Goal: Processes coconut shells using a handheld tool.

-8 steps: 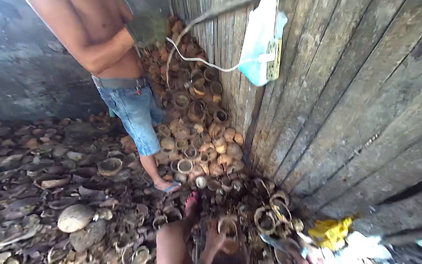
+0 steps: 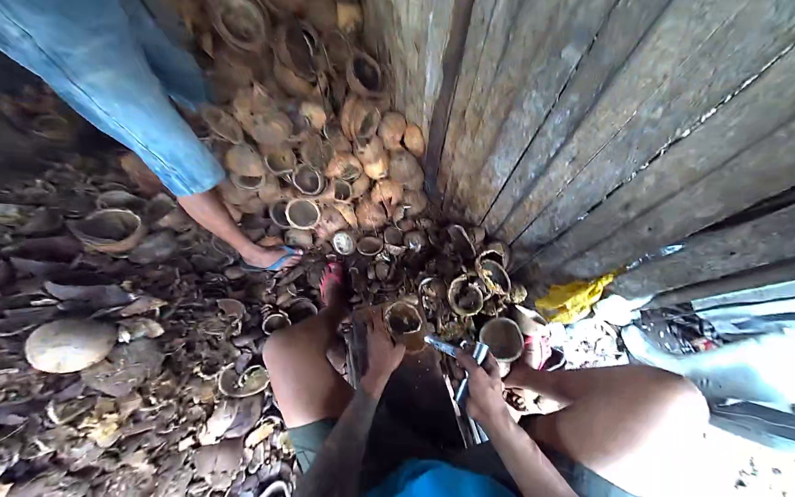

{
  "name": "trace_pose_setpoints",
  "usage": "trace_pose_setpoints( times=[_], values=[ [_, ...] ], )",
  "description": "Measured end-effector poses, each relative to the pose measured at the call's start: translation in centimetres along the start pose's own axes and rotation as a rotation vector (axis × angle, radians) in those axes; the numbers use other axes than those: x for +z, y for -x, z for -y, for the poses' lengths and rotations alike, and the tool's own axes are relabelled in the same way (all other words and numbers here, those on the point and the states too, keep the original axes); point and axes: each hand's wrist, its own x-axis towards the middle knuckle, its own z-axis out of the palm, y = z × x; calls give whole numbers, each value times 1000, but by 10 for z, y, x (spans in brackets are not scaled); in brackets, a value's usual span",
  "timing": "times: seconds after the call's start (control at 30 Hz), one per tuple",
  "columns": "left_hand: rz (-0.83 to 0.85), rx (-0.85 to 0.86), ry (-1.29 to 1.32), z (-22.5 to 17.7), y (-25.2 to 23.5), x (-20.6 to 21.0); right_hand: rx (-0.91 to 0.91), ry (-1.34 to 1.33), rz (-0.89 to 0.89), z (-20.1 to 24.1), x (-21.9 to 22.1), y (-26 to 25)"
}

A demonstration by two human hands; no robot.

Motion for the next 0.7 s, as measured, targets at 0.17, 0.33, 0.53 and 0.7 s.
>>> trace_pose_setpoints(
  times=[0.17, 0.33, 0.53, 0.7],
  values=[
    [-49, -47, -124, -18, 13, 10, 18, 22, -80, -22, 25, -16],
    [-66, -18, -322, -13, -15, 3, -146, 173, -169, -43, 48, -51],
    [-81, 166, -189, 23, -31, 0, -439, 593, -27, -77, 2, -147],
    [30, 144, -191, 23, -39, -9, -473, 662, 276, -50, 5, -207]
  ],
)
